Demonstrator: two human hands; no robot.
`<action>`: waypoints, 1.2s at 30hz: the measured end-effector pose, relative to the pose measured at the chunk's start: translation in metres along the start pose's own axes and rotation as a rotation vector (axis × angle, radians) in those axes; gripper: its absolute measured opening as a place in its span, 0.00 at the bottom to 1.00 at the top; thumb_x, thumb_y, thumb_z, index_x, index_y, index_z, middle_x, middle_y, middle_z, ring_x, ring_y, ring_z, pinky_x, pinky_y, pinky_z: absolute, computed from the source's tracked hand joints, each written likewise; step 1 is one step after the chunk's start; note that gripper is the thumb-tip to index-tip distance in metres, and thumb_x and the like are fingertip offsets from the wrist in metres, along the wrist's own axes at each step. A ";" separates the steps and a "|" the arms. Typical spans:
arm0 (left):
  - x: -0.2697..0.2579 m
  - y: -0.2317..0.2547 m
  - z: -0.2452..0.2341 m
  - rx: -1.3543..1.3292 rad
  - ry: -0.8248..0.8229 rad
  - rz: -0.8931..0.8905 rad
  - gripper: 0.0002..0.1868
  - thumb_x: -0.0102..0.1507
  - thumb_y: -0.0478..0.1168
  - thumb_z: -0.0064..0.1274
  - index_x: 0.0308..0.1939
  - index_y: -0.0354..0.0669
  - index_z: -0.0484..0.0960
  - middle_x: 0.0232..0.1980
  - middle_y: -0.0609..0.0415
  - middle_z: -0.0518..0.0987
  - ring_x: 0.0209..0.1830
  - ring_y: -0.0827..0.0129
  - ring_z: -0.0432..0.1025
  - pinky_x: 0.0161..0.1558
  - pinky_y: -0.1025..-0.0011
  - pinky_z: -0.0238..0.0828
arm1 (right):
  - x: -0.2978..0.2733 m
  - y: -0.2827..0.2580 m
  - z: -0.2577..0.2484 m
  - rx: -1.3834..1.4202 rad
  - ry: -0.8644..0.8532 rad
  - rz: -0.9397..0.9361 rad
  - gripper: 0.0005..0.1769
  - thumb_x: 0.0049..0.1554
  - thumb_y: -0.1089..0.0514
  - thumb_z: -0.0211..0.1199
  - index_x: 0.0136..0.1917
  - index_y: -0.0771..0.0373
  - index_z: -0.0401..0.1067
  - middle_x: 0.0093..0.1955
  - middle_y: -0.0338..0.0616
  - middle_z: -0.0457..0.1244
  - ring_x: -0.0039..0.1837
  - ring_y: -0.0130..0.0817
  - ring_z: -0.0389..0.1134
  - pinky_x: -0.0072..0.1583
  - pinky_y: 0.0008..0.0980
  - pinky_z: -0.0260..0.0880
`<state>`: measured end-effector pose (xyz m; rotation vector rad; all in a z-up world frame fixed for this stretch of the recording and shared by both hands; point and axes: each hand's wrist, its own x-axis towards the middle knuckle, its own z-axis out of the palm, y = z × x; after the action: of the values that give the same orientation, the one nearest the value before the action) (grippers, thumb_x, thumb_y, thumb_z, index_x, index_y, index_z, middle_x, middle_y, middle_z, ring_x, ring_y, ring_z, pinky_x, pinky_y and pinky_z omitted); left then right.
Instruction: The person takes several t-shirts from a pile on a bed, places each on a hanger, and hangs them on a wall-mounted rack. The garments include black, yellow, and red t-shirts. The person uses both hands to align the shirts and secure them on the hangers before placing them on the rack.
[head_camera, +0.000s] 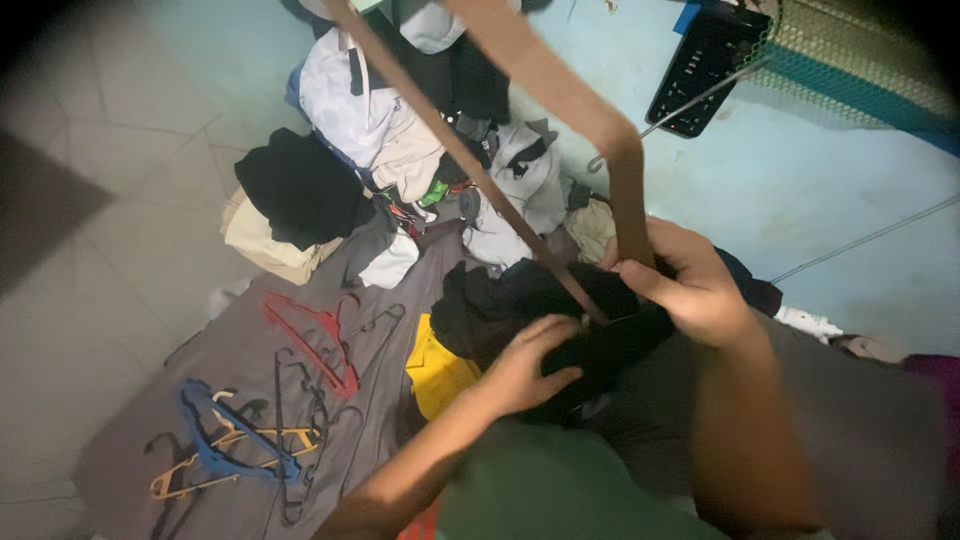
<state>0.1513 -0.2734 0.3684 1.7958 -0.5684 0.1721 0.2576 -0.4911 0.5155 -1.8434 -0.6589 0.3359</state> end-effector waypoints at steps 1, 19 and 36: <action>-0.004 -0.005 0.001 0.062 0.009 -0.004 0.24 0.57 0.33 0.66 0.56 0.32 0.79 0.59 0.40 0.77 0.60 0.46 0.72 0.61 0.58 0.70 | -0.001 0.004 0.001 0.015 0.019 0.007 0.19 0.64 0.45 0.62 0.53 0.64 0.75 0.38 0.39 0.63 0.40 0.26 0.62 0.44 0.27 0.61; 0.027 0.076 -0.148 -0.006 0.118 0.125 0.04 0.66 0.32 0.57 0.42 0.31 0.81 0.43 0.49 0.79 0.43 0.62 0.73 0.48 0.67 0.69 | -0.001 0.094 0.010 0.592 0.426 -0.289 0.12 0.70 0.50 0.58 0.60 0.59 0.67 0.52 0.41 0.62 0.50 0.29 0.64 0.51 0.29 0.64; 0.069 0.136 -0.224 0.050 0.410 0.375 0.17 0.69 0.37 0.62 0.30 0.32 0.75 0.26 0.51 0.71 0.27 0.68 0.62 0.35 0.70 0.54 | -0.041 0.000 -0.001 -0.361 -0.269 -0.194 0.16 0.61 0.49 0.59 0.43 0.66 0.72 0.48 0.51 0.61 0.58 0.48 0.62 0.62 0.47 0.59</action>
<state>0.1867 -0.1099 0.5821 1.6237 -0.5996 0.7972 0.2254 -0.5155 0.5122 -2.0714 -1.1358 0.3564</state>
